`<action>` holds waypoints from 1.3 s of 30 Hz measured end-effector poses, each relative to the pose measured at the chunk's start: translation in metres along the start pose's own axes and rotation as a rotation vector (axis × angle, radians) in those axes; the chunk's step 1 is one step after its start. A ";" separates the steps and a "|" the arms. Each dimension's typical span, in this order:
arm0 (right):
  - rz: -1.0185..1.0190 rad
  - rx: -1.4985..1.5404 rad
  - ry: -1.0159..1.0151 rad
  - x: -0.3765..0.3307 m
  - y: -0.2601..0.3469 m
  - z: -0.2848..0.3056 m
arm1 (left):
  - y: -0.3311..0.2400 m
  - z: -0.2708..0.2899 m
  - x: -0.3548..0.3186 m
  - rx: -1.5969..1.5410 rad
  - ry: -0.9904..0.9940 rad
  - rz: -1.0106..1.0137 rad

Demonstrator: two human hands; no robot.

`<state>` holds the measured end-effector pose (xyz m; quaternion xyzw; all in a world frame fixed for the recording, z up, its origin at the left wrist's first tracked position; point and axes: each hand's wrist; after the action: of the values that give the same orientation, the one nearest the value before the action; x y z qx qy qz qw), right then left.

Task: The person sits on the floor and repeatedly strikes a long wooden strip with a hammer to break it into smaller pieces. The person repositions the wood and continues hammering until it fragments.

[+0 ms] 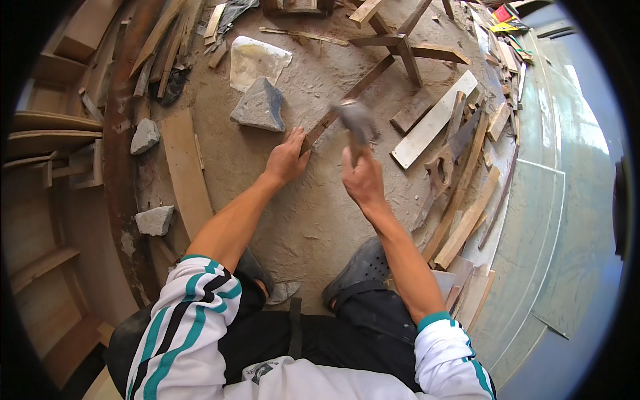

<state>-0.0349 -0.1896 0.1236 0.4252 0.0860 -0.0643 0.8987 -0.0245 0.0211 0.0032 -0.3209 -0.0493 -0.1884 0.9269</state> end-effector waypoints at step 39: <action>-0.305 -0.199 0.419 0.014 -0.084 0.069 | -0.008 0.114 0.014 0.123 -0.123 0.045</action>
<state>-0.0301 -0.2969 0.1004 0.3209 0.3387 -0.1007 0.8787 -0.0112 0.0806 0.1003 -0.2755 -0.1106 -0.1442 0.9440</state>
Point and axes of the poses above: each hand's wrist, its own x-axis towards the middle knuckle, its own z-axis out of the back of the hand, y = z × x, and after that the axes turned 9 degrees about -z, right-handed
